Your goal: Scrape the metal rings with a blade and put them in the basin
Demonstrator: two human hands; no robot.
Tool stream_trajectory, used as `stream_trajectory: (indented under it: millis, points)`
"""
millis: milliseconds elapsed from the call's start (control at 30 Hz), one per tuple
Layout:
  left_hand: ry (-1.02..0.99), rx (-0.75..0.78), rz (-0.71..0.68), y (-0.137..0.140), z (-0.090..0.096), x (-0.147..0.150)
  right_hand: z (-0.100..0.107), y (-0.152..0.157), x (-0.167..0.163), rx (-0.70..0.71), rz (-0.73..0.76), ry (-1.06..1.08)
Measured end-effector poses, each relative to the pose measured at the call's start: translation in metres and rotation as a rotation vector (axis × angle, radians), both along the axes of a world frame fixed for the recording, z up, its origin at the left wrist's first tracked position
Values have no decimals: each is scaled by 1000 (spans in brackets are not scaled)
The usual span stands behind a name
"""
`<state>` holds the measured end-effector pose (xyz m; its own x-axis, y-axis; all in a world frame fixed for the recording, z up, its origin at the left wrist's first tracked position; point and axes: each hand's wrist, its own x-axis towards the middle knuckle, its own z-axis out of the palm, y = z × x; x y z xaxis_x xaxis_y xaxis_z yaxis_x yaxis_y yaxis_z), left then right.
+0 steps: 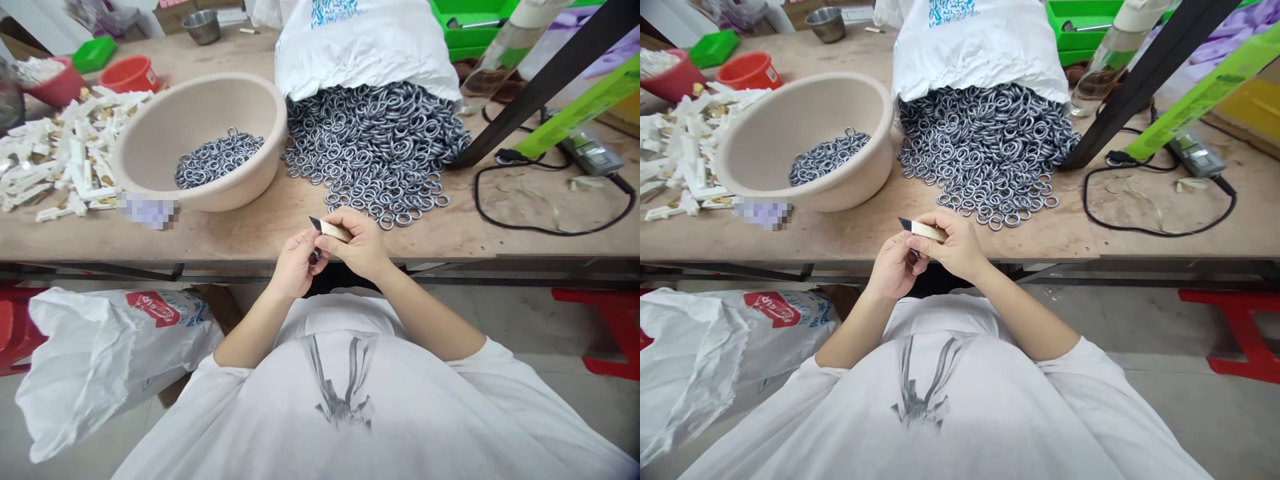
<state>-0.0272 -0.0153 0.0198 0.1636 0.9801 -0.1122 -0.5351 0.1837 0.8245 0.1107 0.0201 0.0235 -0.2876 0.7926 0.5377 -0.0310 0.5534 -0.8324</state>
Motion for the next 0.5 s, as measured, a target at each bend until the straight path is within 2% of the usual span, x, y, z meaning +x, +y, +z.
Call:
stream_trajectory:
  millis: [33, 133, 200, 300, 400, 500]
  points:
    - [5, 9, 7, 0, 0, 1, 0, 0, -1, -10, 15, 17]
    - [19, 40, 17, -1, 2, 1, -1, 1, -2, -173, 135, 126]
    - [24, 54, 12, -2, 4, 0, -1, 2, -1, -215, 104, 139]
    - [19, 51, 43, -2, 6, -2, 0, -3, 4, -19, -51, -19]
    - [5, 12, 84, -2, 6, -2, 0, -10, 8, 207, -103, -212]
    - [-1, -14, 75, -2, 7, -1, -2, -13, 9, 280, -128, -288]
